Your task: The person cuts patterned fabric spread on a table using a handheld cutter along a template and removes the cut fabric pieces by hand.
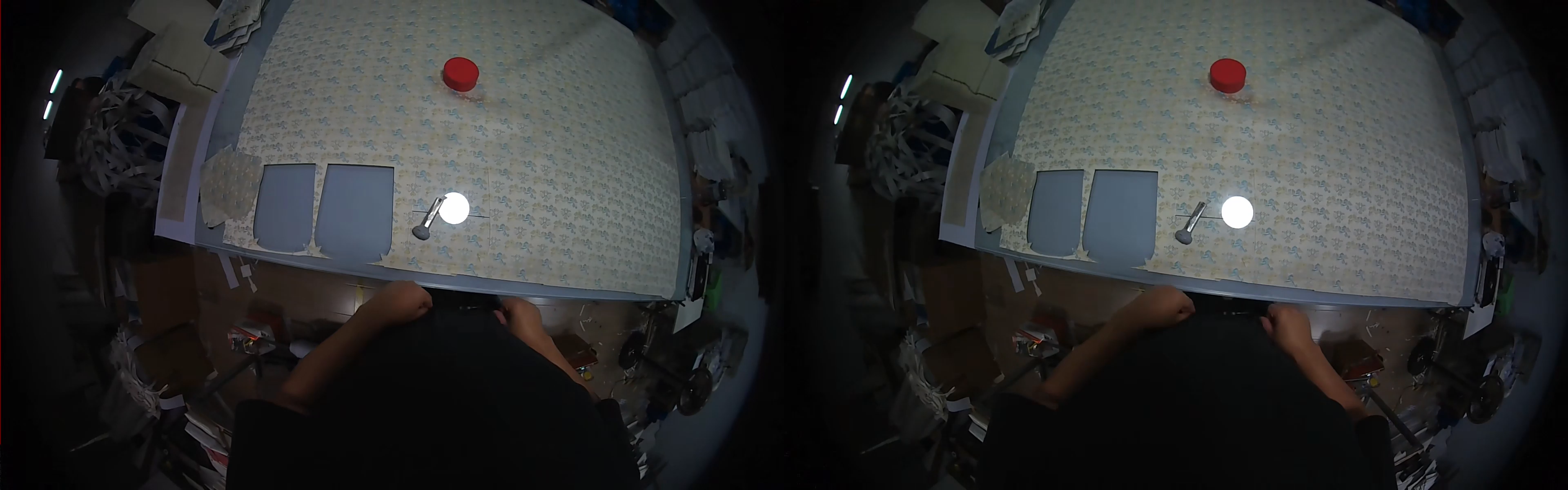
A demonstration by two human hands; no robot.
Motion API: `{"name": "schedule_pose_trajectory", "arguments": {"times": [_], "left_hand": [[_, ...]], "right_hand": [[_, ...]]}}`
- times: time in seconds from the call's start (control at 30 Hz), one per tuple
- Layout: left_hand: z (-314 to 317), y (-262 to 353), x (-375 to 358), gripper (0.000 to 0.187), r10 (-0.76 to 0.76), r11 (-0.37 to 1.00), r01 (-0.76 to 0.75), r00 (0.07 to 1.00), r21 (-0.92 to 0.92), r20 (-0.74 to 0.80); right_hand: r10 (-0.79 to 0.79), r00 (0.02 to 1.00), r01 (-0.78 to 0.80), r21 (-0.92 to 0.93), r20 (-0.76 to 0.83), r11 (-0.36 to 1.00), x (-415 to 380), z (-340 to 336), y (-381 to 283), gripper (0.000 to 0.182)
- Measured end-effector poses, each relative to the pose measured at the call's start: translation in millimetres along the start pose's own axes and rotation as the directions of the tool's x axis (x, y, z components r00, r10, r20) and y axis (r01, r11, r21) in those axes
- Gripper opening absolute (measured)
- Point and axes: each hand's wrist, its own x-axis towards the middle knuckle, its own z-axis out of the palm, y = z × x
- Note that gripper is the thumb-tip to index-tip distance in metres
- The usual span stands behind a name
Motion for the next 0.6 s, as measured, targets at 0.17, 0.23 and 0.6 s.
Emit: {"name": "schedule_pose_trajectory", "arguments": {"times": [0.17,0.23,0.6], "left_hand": [[16,-18,-35,0.015,-0.047,0.999,0.046,0.993,-0.006,-0.105],[15,-17,-60,0.014,-0.179,0.977,0.171,0.983,-0.128,-0.051],[13,-28,-72,0.017,-0.093,0.989,0.076,0.986,-0.13,-0.135]], "right_hand": [[-0.246,0.961,0.233,0.11,0.126,0.966,1,-8,4,0.012],[-0.112,0.983,0.088,0.163,0.146,0.983,-27,-17,3,0.012],[-0.032,0.915,-0.263,0.653,0.403,0.71,-81,-2,70,0.014]]}}
